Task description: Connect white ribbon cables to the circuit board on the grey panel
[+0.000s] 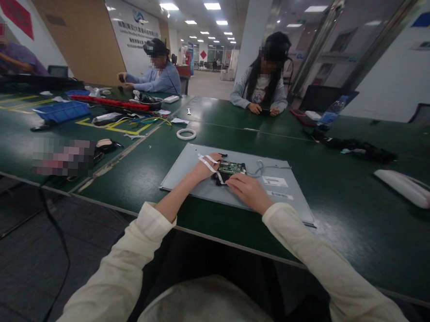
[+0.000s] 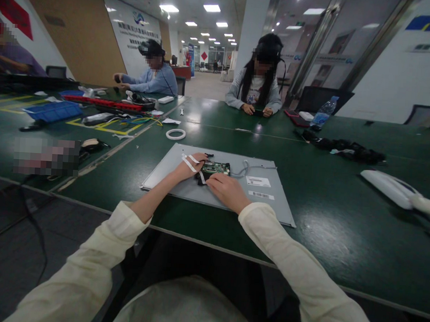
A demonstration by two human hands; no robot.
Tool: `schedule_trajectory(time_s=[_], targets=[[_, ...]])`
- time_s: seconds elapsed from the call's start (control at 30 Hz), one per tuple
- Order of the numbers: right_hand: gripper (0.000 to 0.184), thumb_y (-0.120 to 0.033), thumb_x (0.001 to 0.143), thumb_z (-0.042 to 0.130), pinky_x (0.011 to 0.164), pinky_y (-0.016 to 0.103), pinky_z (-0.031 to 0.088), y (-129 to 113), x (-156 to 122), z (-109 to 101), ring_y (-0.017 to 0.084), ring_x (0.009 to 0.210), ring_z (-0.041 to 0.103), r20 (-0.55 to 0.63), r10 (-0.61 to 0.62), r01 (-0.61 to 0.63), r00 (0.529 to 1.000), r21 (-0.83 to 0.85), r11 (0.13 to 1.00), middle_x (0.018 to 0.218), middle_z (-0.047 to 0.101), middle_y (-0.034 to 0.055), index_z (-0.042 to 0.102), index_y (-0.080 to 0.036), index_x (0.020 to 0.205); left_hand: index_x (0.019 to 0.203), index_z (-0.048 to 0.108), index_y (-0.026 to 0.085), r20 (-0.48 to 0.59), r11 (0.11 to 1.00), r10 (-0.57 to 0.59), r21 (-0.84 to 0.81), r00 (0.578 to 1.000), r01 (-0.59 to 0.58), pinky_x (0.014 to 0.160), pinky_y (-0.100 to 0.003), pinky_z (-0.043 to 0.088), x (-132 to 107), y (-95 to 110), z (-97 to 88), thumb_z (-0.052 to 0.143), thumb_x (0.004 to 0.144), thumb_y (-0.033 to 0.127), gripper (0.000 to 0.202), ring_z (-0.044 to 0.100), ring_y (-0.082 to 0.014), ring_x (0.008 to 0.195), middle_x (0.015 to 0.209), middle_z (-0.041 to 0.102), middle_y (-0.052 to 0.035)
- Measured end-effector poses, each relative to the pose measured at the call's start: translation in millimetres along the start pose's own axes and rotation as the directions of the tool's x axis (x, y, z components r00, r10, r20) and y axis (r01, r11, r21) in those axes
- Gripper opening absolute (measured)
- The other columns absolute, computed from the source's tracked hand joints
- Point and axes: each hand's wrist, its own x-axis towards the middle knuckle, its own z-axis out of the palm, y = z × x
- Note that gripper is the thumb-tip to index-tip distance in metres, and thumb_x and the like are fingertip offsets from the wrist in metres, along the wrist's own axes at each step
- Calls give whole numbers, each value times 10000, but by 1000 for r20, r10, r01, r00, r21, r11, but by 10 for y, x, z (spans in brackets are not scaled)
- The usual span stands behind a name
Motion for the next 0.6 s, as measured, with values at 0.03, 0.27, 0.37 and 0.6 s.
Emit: schedule_trajectory(time_s=[0.03, 0.27, 0.37, 0.6], targets=[[281, -254, 934, 384, 726, 308, 483, -2, -2, 6, 175, 823, 591, -4, 9, -9, 1000, 8, 1000, 956, 636, 97, 656, -180, 928, 968, 624, 133, -4, 1000, -2, -5, 1000, 2, 983, -353, 443, 1, 2, 3, 392, 848, 161, 262, 576, -175, 1062, 1070, 639, -98], [260, -236, 935, 369, 779, 336, 487, -14, 2, -5, 191, 872, 597, -121, 77, -59, 990, 141, 988, 944, 637, 103, 612, -167, 997, 935, 625, 151, -21, 999, -32, -4, 999, 32, 949, -349, 456, 6, 88, -4, 496, 855, 389, 282, 589, -197, 1036, 1006, 659, -92], [262, -249, 933, 375, 782, 338, 482, 15, -5, -38, 199, 881, 598, -149, 106, -81, 983, 166, 983, 951, 638, 111, 610, -159, 1006, 1002, 601, 146, 9, 1000, -11, 2, 1000, 11, 959, -363, 448, -11, 91, -21, 553, 820, 385, 304, 564, -210, 1093, 1079, 635, -108], [256, -290, 931, 388, 769, 334, 470, 153, -66, -138, 189, 857, 609, -244, 220, -200, 945, 104, 974, 928, 655, 86, 614, -194, 1004, 1080, 579, 145, 63, 996, -7, -83, 998, 13, 1024, -377, 402, -26, 29, -51, 538, 823, 316, 312, 517, -211, 1172, 1166, 605, -121]])
